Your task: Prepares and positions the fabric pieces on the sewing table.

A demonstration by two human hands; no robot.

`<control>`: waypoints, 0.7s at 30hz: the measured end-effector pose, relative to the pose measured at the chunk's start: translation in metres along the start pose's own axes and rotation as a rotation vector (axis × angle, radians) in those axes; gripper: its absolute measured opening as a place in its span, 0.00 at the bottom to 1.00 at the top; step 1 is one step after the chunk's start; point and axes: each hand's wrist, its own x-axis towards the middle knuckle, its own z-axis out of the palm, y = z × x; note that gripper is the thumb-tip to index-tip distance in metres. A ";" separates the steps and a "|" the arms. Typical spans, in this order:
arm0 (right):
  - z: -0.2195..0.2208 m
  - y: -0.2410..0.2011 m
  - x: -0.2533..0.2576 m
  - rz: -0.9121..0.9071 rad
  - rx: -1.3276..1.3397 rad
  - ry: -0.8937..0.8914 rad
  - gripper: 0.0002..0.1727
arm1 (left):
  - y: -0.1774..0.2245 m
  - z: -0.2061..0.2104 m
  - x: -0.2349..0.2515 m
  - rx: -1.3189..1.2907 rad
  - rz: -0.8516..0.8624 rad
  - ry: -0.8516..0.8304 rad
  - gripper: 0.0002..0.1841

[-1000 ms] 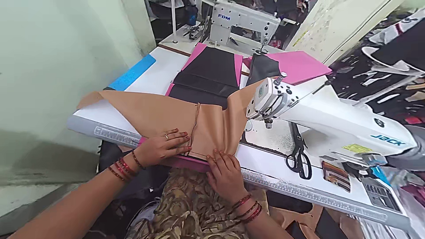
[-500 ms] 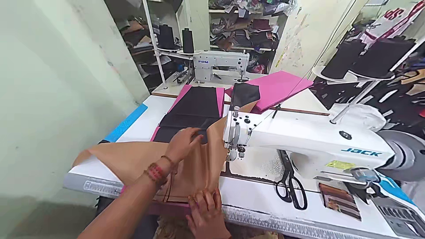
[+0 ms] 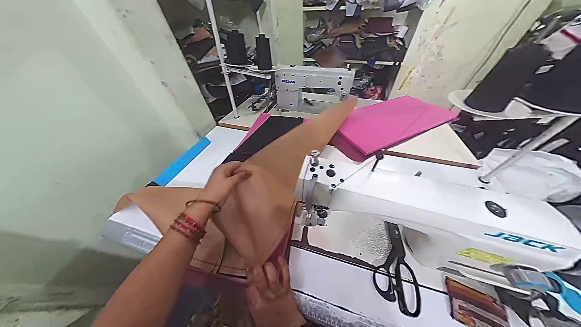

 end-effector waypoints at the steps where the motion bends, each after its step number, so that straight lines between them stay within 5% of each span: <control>1: -0.002 -0.001 0.002 0.011 -0.008 -0.016 0.15 | -0.019 -0.012 -0.010 0.103 -0.070 0.109 0.14; 5: -0.008 -0.004 0.006 0.059 -0.041 -0.090 0.16 | -0.077 -0.027 -0.045 0.386 -0.254 0.153 0.23; 7: -0.012 -0.006 0.008 0.079 -0.023 -0.127 0.16 | -0.066 -0.027 -0.062 0.500 0.004 0.273 0.31; 9: -0.013 -0.005 0.010 0.091 -0.012 -0.142 0.14 | -0.049 -0.022 -0.072 0.582 0.490 0.329 0.27; 11: -0.013 -0.005 0.012 0.123 0.023 -0.164 0.14 | -0.025 -0.013 -0.080 0.538 0.889 0.046 0.23; 13: -0.014 -0.004 0.013 0.138 0.045 -0.184 0.14 | -0.006 0.000 -0.082 0.516 1.050 -0.407 0.22; 16: -0.014 -0.006 0.013 0.135 0.040 -0.202 0.15 | -0.004 0.014 -0.059 0.560 1.066 -0.803 0.08; 21: -0.013 -0.002 0.014 0.120 0.021 -0.198 0.17 | 0.027 0.024 -0.033 0.624 0.992 -0.996 0.13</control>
